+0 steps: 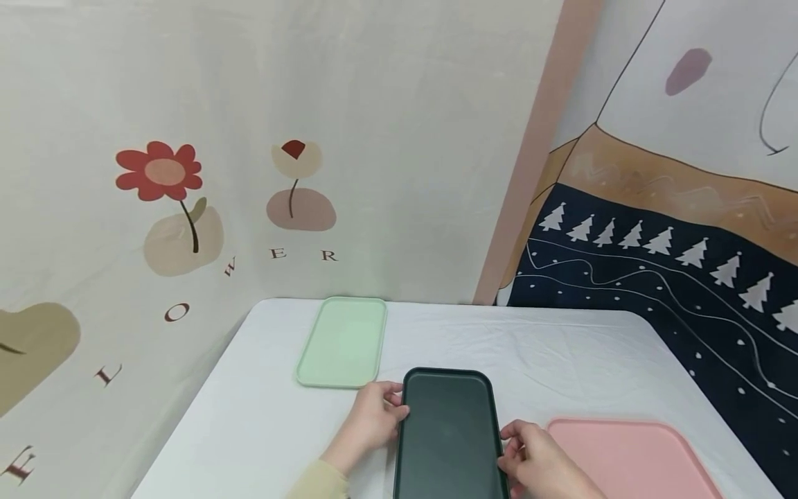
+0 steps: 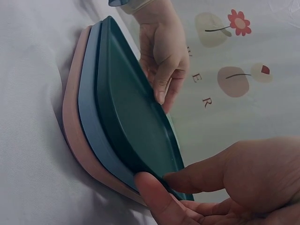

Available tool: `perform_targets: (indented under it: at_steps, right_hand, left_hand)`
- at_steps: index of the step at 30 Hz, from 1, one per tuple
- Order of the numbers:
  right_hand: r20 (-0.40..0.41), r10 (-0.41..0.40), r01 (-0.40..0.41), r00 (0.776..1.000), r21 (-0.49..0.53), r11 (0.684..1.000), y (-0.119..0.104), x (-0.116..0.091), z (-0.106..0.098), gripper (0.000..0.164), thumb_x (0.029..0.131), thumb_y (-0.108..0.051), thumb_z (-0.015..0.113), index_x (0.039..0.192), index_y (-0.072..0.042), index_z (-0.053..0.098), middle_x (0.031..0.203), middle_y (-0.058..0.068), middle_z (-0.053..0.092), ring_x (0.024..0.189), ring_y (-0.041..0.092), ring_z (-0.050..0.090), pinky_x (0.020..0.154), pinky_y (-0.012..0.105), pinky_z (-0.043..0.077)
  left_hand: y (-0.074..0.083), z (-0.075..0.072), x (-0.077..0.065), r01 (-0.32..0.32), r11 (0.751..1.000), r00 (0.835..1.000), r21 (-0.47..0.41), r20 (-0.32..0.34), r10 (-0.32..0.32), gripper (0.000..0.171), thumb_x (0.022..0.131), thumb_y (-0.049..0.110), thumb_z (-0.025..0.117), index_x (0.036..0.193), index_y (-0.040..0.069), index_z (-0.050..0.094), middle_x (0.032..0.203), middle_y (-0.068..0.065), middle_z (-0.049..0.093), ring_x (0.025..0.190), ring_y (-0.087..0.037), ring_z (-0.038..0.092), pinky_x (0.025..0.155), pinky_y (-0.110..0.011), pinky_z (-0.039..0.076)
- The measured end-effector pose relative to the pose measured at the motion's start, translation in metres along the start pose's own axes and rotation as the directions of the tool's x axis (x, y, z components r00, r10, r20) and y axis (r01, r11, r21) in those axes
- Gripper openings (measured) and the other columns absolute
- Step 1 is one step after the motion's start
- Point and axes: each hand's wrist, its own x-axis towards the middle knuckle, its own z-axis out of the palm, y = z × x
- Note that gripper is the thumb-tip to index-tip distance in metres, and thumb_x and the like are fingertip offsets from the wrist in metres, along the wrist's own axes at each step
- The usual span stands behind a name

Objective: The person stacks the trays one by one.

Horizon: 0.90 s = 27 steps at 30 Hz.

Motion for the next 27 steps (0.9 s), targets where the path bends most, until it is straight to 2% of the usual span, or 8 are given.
perform_targets:
  at_steps: [6, 12, 20, 24, 27]
  right_hand:
    - [0.013, 0.001, -0.001, 1.000, 0.001, 1.000, 0.000, 0.002, -0.002, 0.029, 0.096, 0.005, 0.064, 0.121, 0.014, 0.053, 0.084, 0.009, 0.053, 0.060, 0.022, 0.059, 0.058, 0.036, 0.057]
    - [-0.007, 0.012, -0.012, 1.000, -0.021, 1.000, -0.004, 0.004, -0.005, 0.033, 0.097, 0.002, 0.066, 0.124, 0.016, 0.052, 0.085, 0.009, 0.055, 0.062, 0.025, 0.063, 0.061, 0.039, 0.059]
    - [-0.039, -0.022, 0.020, 0.999, -0.058, 0.998, -0.012, 0.010, -0.012, 0.042, 0.097, 0.000, 0.069, 0.128, 0.020, 0.049, 0.088, 0.011, 0.057, 0.073, 0.028, 0.066, 0.063, 0.041, 0.063]
    - [-0.091, -0.065, 0.060, 0.994, -0.053, 0.997, -0.015, 0.012, -0.014, 0.047, 0.095, 0.002, 0.072, 0.129, 0.022, 0.048, 0.092, 0.012, 0.055, 0.078, 0.028, 0.063, 0.062, 0.040, 0.063]
    - [-0.136, -0.096, 0.085, 0.986, -0.086, 0.993, -0.019, 0.013, -0.016, 0.047, 0.093, 0.003, 0.075, 0.128, 0.021, 0.050, 0.094, 0.012, 0.055, 0.078, 0.026, 0.063, 0.061, 0.037, 0.063]
  left_hand:
    - [-0.001, -0.003, 0.000, 0.011, 1.000, 1.000, 0.004, 0.006, -0.011, 0.041, 0.092, -0.003, 0.077, 0.130, -0.011, 0.065, 0.094, -0.010, 0.062, 0.073, -0.020, 0.068, 0.055, -0.035, 0.061]
    - [-0.003, -0.022, 0.001, -0.016, 1.000, 1.000, 0.019, -0.008, 0.016, 0.045, 0.095, 0.001, 0.076, 0.134, -0.014, 0.060, 0.099, -0.013, 0.065, 0.077, -0.025, 0.072, 0.056, -0.036, 0.062]
    - [-0.003, -0.058, 0.008, 0.008, 0.995, 0.993, 0.096, -0.121, 0.003, 0.045, 0.097, 0.005, 0.075, 0.136, -0.012, 0.061, 0.102, -0.014, 0.067, 0.086, -0.028, 0.073, 0.059, -0.034, 0.063]
    - [-0.010, -0.078, 0.014, 0.023, 0.992, 0.981, 0.128, -0.195, 0.002, 0.043, 0.097, 0.003, 0.073, 0.135, -0.012, 0.061, 0.103, -0.016, 0.067, 0.084, -0.027, 0.073, 0.059, -0.034, 0.063]
    - [-0.017, -0.092, 0.019, 0.052, 0.983, 0.968, 0.174, -0.250, -0.007, 0.043, 0.097, 0.005, 0.072, 0.135, -0.011, 0.062, 0.104, -0.015, 0.067, 0.080, -0.025, 0.072, 0.059, -0.032, 0.062]
